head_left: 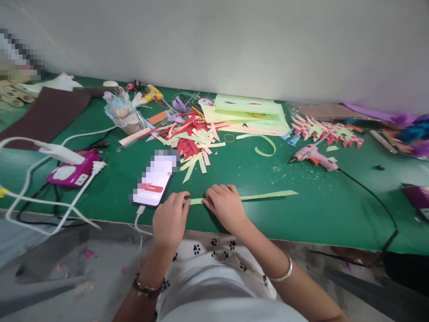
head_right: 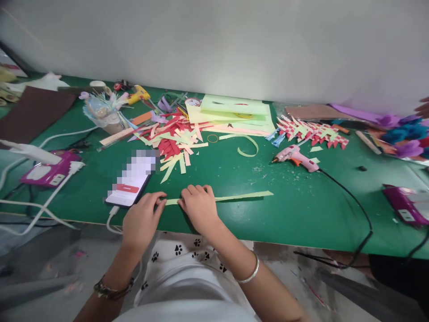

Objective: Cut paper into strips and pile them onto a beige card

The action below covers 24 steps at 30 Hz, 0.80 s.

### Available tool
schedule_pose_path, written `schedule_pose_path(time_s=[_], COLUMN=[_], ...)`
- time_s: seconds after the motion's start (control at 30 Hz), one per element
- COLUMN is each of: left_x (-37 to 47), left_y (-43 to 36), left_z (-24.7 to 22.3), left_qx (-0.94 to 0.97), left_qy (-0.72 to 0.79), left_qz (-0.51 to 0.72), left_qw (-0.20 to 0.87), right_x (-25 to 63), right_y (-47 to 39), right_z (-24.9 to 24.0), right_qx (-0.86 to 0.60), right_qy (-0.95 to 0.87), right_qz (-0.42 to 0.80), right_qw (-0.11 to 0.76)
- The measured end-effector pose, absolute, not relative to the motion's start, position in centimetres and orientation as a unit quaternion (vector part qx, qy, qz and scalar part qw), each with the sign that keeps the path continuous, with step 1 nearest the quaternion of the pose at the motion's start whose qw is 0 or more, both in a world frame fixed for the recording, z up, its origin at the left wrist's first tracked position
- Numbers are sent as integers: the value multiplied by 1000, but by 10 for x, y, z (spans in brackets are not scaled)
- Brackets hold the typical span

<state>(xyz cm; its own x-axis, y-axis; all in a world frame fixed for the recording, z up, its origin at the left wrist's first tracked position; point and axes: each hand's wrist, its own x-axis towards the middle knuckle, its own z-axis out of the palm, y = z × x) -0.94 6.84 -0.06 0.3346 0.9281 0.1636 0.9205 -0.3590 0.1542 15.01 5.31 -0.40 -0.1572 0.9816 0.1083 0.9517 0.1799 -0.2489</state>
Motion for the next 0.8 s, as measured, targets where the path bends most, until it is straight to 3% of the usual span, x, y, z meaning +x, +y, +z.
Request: schedule_pose_path(time_s=[0.13, 0.3, 0.8], left_x=[-10, -13, -16], left_y=[59, 46, 37], left_z=[-5, -17, -21], left_qx=[854, 917, 900], left_qy=[478, 343, 401], left_qz=[197, 203, 156], left_qw=[-59, -15, -72], right_x=[153, 155, 157], right_y=[57, 60, 58], right_z=[0, 1, -4], right_qx=[-623, -609, -604], right_qy=[-771, -782, -781], right_qz=[75, 80, 78], right_qw=[107, 110, 138])
